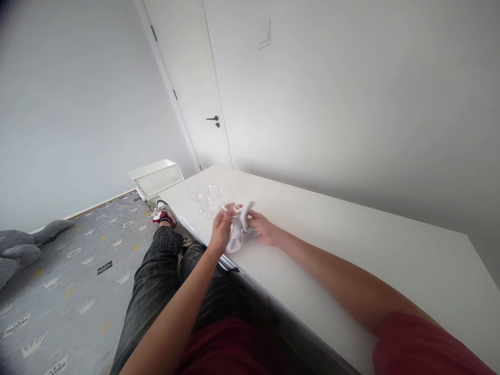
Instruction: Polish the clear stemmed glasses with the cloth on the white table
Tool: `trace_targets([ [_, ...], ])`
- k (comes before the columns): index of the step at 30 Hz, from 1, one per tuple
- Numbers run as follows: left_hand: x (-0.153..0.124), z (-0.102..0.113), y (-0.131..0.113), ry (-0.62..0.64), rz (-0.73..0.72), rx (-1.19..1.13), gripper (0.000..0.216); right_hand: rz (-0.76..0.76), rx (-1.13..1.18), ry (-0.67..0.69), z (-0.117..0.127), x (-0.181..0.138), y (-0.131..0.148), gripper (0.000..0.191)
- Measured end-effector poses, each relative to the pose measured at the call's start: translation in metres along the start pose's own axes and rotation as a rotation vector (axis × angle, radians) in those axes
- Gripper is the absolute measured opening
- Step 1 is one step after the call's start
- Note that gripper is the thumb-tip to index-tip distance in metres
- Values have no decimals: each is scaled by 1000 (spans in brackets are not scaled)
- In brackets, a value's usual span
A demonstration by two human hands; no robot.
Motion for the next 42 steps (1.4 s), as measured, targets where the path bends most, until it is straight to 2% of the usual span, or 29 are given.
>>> trace_targets([
  [4, 4, -10, -1, 102, 13, 26, 60, -125, -46, 118, -3, -6, -6, 29],
  [6, 2, -11, -4, 86, -13, 83, 59, -132, -197, 175, -6, -8, -1, 27],
  [8, -2, -4, -9, -21, -61, 135, 54, -45, -482, 137, -8, -8, 13, 22],
  [10, -9, 6, -14, -169, -96, 175, 50, 81, -747, -1, -8, -8, 32, 17],
  [11, -12, 10, -15, -223, -99, 186, 50, 129, -806, -67, -10, -10, 38, 18],
  [13, -13, 12, -14, -243, -79, 163, 53, 151, -776, -102, -14, -11, 38, 22],
  [17, -6, 5, -2, -127, -6, -44, 56, 32, -446, 102, -30, -9, 12, 32],
  [19, -5, 5, -4, -114, -16, -82, 57, 38, -371, 125, -33, -11, 10, 30],
  [20, -5, 6, -8, -124, -31, -48, 55, 84, -410, 89, -30, -11, 15, 28],
  [23, -8, 8, -24, -175, -73, 142, 51, 296, -743, -109, -22, -18, 44, 24],
  [25, -9, 6, -29, -185, -72, 186, 56, 355, -819, -149, -23, -21, 52, 27],
  [29, -8, 6, -25, -209, -28, 34, 50, 237, -544, 3, -30, -12, 36, 28],
  [31, -9, 5, -25, -214, -26, 21, 51, 186, -483, 59, -36, -11, 28, 29],
  [33, -10, 4, -29, -208, -23, 103, 49, 201, -496, 48, -37, -12, 27, 30],
  [37, -13, 9, -35, -249, -14, 236, 53, 313, -575, -94, -27, -20, 41, 30],
  [39, -12, 12, -29, -265, 40, 177, 55, 237, -413, -81, -21, -17, 32, 27],
  [42, -10, 13, -16, -273, 145, 49, 52, 44, 5, -32, -17, -7, 4, 23],
])
Point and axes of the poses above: each hand's wrist, its own x-axis towards the middle knuckle, its own z-axis out of the back of the hand, y = z × x, the point moved 10 cm from there along x, towards the middle knuckle, and after that the axes turned 7 degrees about y, right-handed, at the moved point
